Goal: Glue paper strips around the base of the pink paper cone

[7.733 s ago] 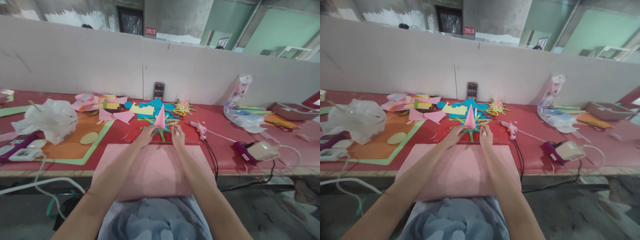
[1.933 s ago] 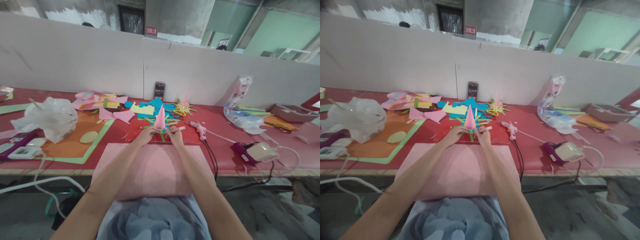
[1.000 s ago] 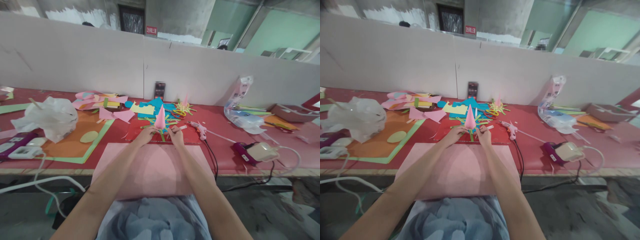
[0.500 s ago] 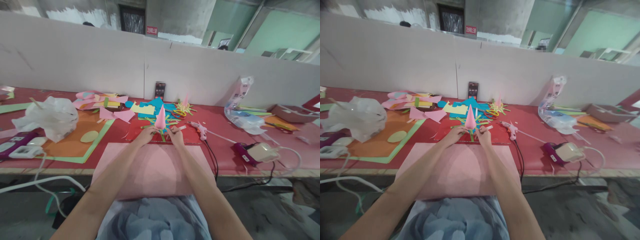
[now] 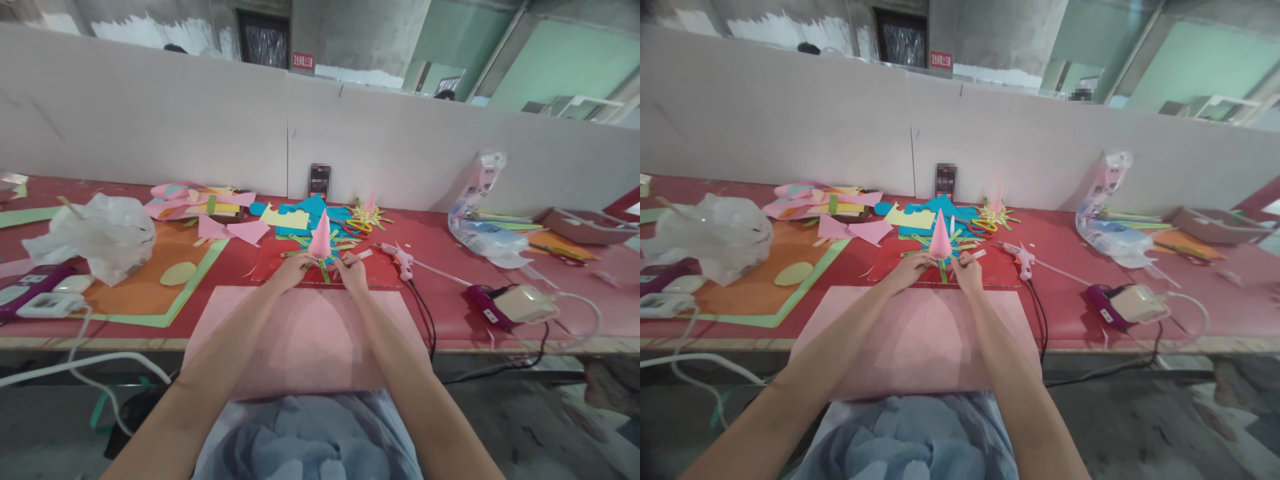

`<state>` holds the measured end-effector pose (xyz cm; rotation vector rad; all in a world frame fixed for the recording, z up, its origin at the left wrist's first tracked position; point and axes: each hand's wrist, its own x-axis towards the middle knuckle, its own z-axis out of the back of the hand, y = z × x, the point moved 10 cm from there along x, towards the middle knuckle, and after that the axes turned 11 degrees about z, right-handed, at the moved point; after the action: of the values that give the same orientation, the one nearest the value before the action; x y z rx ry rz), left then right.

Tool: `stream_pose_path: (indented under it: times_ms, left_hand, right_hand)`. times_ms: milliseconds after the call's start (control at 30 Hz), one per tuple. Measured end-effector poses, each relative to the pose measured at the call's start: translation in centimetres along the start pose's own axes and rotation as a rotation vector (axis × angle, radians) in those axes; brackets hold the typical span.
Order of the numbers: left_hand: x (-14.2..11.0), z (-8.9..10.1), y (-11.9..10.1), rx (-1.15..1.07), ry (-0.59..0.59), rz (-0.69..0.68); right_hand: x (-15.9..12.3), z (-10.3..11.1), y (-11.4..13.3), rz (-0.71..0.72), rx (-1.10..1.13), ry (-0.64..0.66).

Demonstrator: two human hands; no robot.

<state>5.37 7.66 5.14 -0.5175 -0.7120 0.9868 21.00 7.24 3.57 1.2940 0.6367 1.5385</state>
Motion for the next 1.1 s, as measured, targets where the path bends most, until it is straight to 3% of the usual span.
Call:
stream_pose_path:
  times_ms: [433,1100]
  left_hand:
    - [0.00,-0.03,0.15,-0.011,-0.006,-0.004]
    - [0.09,-0.09,0.25,-0.011,-0.016,-0.024]
  right_hand:
    - [-0.11,0.42,-0.12,-0.019,0.091,-0.057]
    - [-0.15,-0.32,-0.17,-0.014,0.018,0.023]
